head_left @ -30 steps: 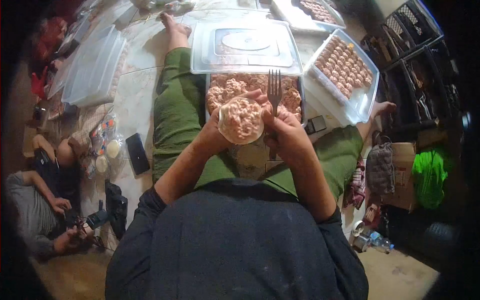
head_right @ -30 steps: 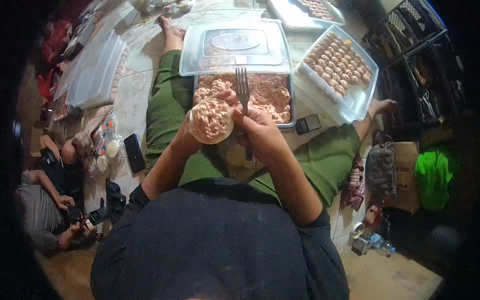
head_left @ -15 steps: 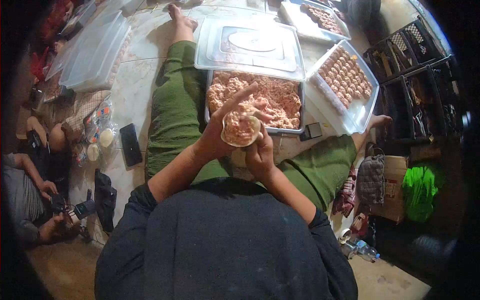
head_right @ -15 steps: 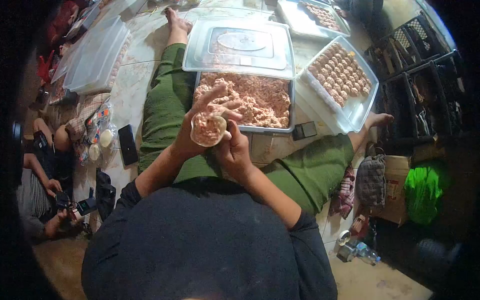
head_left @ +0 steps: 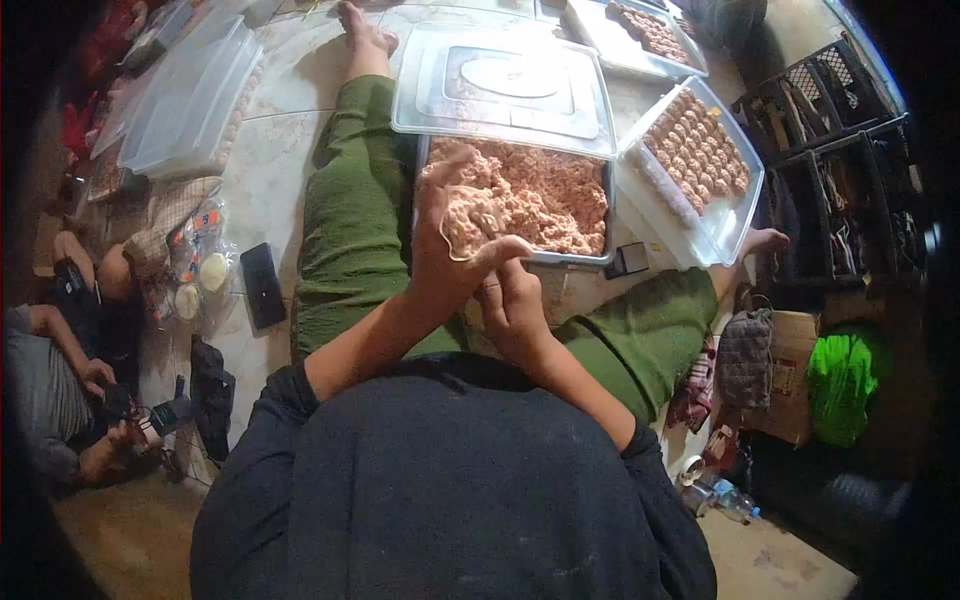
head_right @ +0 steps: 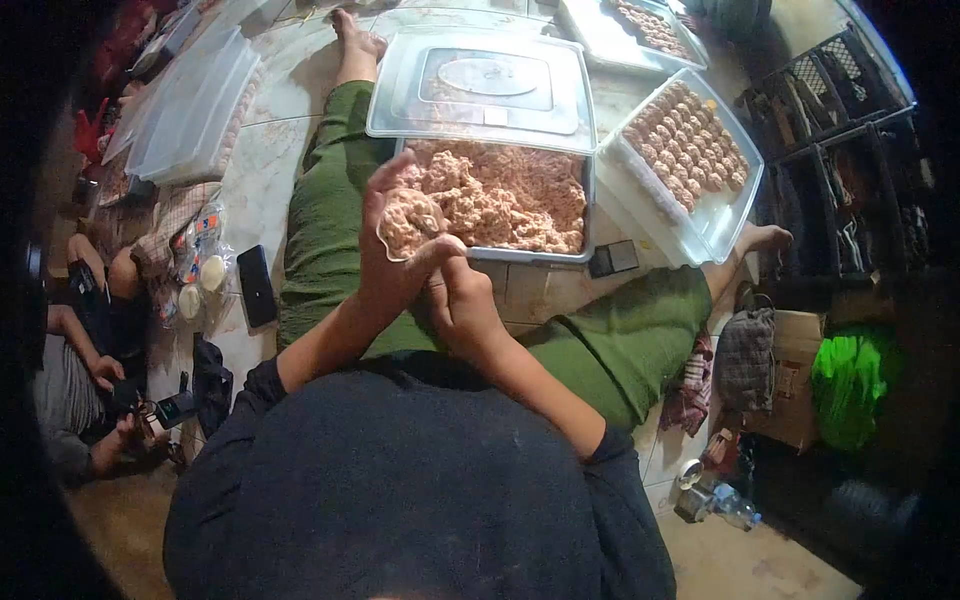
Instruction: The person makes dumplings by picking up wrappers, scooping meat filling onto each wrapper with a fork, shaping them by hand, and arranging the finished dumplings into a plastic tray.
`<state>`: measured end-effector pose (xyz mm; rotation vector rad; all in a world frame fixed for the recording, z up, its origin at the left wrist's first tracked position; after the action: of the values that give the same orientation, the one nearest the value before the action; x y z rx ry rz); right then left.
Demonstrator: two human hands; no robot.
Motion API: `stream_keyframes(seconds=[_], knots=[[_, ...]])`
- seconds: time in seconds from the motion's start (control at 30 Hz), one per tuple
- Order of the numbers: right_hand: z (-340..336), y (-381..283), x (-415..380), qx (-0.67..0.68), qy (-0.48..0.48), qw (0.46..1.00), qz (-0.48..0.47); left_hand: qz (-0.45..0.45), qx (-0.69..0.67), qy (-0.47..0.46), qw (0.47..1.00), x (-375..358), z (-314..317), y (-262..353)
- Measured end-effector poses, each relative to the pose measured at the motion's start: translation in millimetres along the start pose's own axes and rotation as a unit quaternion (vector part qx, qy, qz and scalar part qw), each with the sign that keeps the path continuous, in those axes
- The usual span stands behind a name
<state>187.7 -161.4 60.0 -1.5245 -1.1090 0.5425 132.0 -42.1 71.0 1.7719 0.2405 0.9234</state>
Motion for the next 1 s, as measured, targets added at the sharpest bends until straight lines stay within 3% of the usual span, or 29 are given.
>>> stream_keyframes(seconds=[0.1,0.2,0.23,0.27,0.3,0.4,0.43,0.53,0.57,0.63,0.73,0.77,0.83,0.97,1.0], knots=[[-3.9,0.4,-6.8,0.128,-0.021,0.986,0.108,-0.052,-0.180,0.049,0.981,1.4,6.2,3.1],[1.6,0.6,-6.4,0.065,0.018,0.998,-0.021,-0.031,-0.209,0.033,0.977,0.2,12.7,13.4],[1.3,2.9,-2.5,0.057,0.035,0.996,-0.057,0.004,-0.131,0.007,0.991,-4.7,13.8,11.5],[1.1,5.1,1.3,0.049,0.053,0.993,-0.092,0.051,-0.154,-0.006,0.987,-4.0,18.8,13.1],[-4.5,6.7,0.9,0.054,0.047,0.995,-0.068,0.096,-0.178,-0.023,0.979,-2.4,23.5,16.6],[-14.7,3.1,-2.0,0.104,0.066,0.992,0.016,-0.060,-0.257,-0.001,0.964,1.6,21.0,26.4],[-15.5,5.6,-1.2,0.138,0.071,0.988,0.022,-0.045,-0.313,-0.030,0.948,0.7,11.4,26.4],[-26.1,12.2,5.7,0.050,0.035,0.996,-0.070,-0.015,-0.276,-0.084,0.958,6.8,0.6,27.1],[-32.4,10.4,9.5,-0.039,0.017,0.993,-0.114,-0.015,-0.251,-0.141,0.957,7.0,-4.7,18.1],[-41.3,-0.1,16.3,-0.163,-0.023,0.973,-0.162,0.054,-0.113,-0.175,0.977,11.8,-13.8,16.6],[-41.0,-15.0,10.6,-0.081,0.019,0.995,-0.055,-0.004,-0.127,-0.120,0.985,6.8,-11.0,13.0],[-36.9,-14.0,6.4,0.038,0.054,0.998,-0.017,0.010,-0.138,-0.098,0.986,8.2,-10.1,13.8],[-22.8,-17.0,2.4,0.022,0.043,0.998,-0.045,0.041,-0.137,-0.053,0.988,8.9,-6.9,16.6],[-25.9,-14.3,3.3,-0.112,-0.044,0.990,-0.069,0.100,-0.096,-0.084,0.987,6.2,-2.5,14.0],[-27.9,-16.8,6.5,-0.154,-0.058,0.984,-0.067,0.060,-0.091,-0.077,0.991,5.2,-5.1,13.3]])
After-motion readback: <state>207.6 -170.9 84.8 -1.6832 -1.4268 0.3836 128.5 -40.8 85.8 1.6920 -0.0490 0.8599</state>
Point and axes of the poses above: each hand's wrist, its own x-axis towards the middle knuckle, its own z-axis out of the palm, y = z × x, the point moved 1 cm from there along x, towards the middle knuckle, and after that the axes turned 5 degrees about -y, right-handed, at the moved point
